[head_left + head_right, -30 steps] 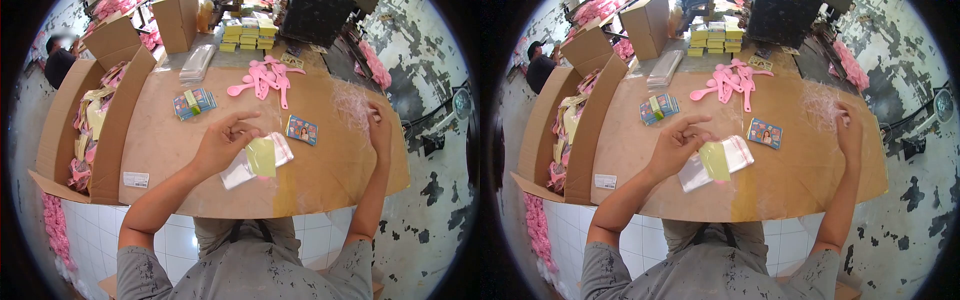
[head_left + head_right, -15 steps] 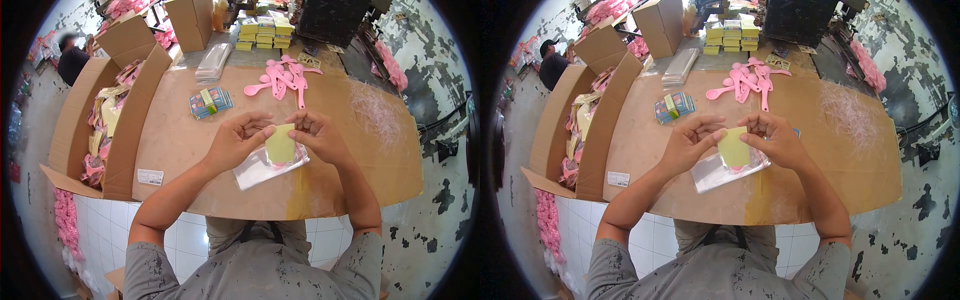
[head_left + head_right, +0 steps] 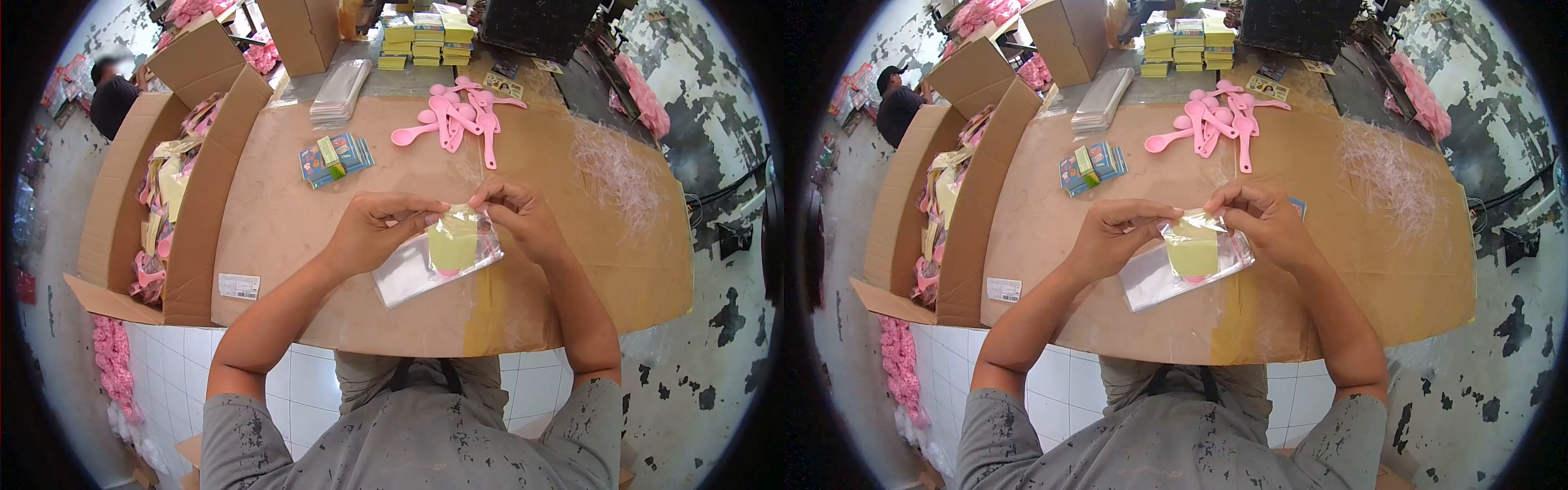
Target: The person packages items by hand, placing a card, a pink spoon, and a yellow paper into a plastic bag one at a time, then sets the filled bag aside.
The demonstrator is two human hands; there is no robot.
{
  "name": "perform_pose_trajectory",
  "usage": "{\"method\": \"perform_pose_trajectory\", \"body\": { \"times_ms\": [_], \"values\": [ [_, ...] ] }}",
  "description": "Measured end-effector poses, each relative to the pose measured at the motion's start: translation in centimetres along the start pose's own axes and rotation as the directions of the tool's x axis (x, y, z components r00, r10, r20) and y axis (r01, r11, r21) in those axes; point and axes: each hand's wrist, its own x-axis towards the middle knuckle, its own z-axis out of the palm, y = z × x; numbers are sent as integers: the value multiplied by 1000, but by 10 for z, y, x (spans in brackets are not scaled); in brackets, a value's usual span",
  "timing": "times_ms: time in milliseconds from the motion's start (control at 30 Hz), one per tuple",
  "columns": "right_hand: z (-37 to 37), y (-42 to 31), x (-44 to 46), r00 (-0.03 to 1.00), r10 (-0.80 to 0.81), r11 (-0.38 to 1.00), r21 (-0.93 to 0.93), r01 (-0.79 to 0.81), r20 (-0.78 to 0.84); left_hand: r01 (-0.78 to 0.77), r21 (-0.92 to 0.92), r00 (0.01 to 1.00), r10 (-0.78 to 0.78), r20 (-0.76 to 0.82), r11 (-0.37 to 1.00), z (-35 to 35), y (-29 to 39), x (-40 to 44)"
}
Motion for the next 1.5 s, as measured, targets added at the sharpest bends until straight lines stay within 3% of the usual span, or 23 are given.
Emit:
{"method": "perform_pose_trajectory", "body": {
  "times_ms": [67, 167, 267, 367, 500, 567, 667, 767, 867, 967, 1000, 1033, 1067, 1100, 1167, 1200, 1267, 1333, 1400, 1500],
  "values": [
    [-1, 0, 0, 1000, -18, 999, -40, 18, -2, -42, -3, 999, 42, 3, 999, 0, 0, 0],
    [-5, 0, 0, 999, 10, 999, 31, -11, 32, 33, -119, 998, -28, 49, 992, -6, 5, 2],
    [4, -7, -3, 998, 68, 997, -21, -68, -6, 165, -233, 986, -167, 10, 958, -2, 1, 3],
    [3, -5, -2, 996, 84, 996, -38, -85, -28, 195, -118, 981, -194, 18, 974, -1, -3, 3],
    [1, 0, 0, 999, 38, 999, -28, -39, -20, 213, -118, 977, -212, 27, 970, 0, -2, 5],
    [11, -4, 0, 997, -44, 999, -31, 42, -58, 217, -120, 976, -218, 8, 969, 0, 1, 5],
    [12, -8, -5, 997, 37, 991, -129, -28, 67, 197, -126, 979, -202, -23, 972, -5, -1, 4],
    [9, -2, -1, 998, 40, 990, -134, -32, 56, 61, -354, 977, -128, -171, 933, 8, 7, 9],
    [10, -9, 0, 996, -62, 992, -105, 68, 58, 255, -123, 967, -249, 57, 959, -5, -2, 5],
    [-1, -9, 2, 991, -111, 992, -68, 107, -73, 351, 44, 936, -352, 18, 935, -30, 15, 10],
    [-10, -11, 2, 987, -103, 975, -210, 76, -120, 246, 16, 945, -235, -227, 969, -43, 16, 7],
    [-23, -13, 3, 980, -101, 938, -345, 37, -170, 134, 16, 882, -112, -459, 991, -51, 23, 8],
    [-36, -14, 2, 970, -105, 883, -469, -10, -219, -193, -169, 756, 37, -653, 966, -57, 30, 17],
    [-45, -14, 1, 961, -92, 847, -528, -62, -261, -524, -256, 555, 98, -826, 812, -60, 44, 25],
    [-62, -13, 0, 934, -82, 761, -627, -166, -347, -536, -311, 591, 85, -802, 785, -57, 36, 27],
    [-70, -11, -3, 957, -104, 680, -721, -131, -272, -540, -340, 607, 76, -791, 770, -54, 28, 27],
    [-82, -6, -7, 988, -114, 489, -872, -37, -106, -206, -31, 830, 158, -534, 978, -44, -11, 18],
    [-85, -4, -11, 996, -22, 514, -856, -63, -86, 63, 432, 982, 23, -190, 899, -17, -6, 11],
    [-85, -5, -12, 993, 54, 572, -811, -120, -109, -30, 633, 999, 33, 8, 774, 5, -14, 5],
    [-83, -8, -9, 977, 136, 655, -725, -212, -163, -172, 716, 985, 129, 115, 677, 14, -26, 4]
  ]
}}
